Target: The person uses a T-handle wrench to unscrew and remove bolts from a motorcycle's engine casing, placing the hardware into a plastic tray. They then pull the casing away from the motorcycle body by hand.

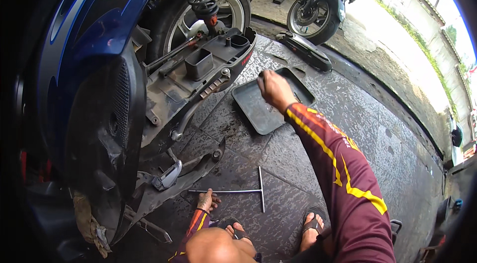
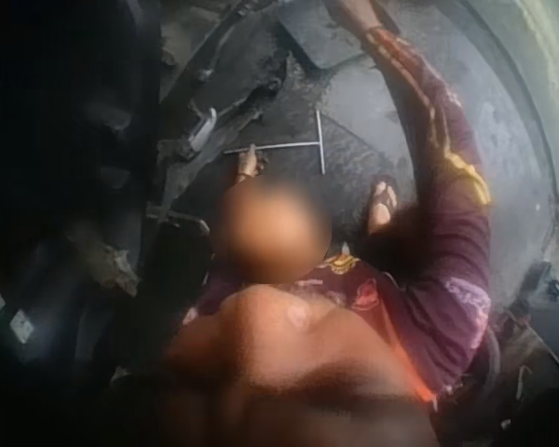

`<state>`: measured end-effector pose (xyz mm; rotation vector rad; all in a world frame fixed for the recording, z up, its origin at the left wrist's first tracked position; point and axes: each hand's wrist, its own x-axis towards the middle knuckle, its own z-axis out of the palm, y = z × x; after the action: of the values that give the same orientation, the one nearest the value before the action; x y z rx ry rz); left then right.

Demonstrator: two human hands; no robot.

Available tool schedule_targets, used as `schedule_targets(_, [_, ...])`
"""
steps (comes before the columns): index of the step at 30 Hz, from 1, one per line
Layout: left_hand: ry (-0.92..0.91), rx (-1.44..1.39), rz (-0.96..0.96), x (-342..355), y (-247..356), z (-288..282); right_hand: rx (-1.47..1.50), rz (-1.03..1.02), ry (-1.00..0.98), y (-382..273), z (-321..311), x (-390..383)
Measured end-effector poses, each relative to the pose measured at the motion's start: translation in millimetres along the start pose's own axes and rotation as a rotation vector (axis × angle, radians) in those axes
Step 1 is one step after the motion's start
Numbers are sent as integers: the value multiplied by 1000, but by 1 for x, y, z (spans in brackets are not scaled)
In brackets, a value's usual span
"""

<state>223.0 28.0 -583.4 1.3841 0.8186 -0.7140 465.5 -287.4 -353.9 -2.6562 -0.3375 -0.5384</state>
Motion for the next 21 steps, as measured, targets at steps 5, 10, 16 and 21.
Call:
schedule_targets(5, [-178,196,77,-28,36,28,-216,132,62,53,-48,107])
schedule_targets(10, [-206,-509,806,-42,119,61,7,385,-105,28,-34,149])
schedule_targets(16, [-105,-870,1144,-61,162,91,1097,349,200,40,23,145])
schedule_targets(21, [87,-1090,1198,-86,200,93,1389,363,183,32,36,142])
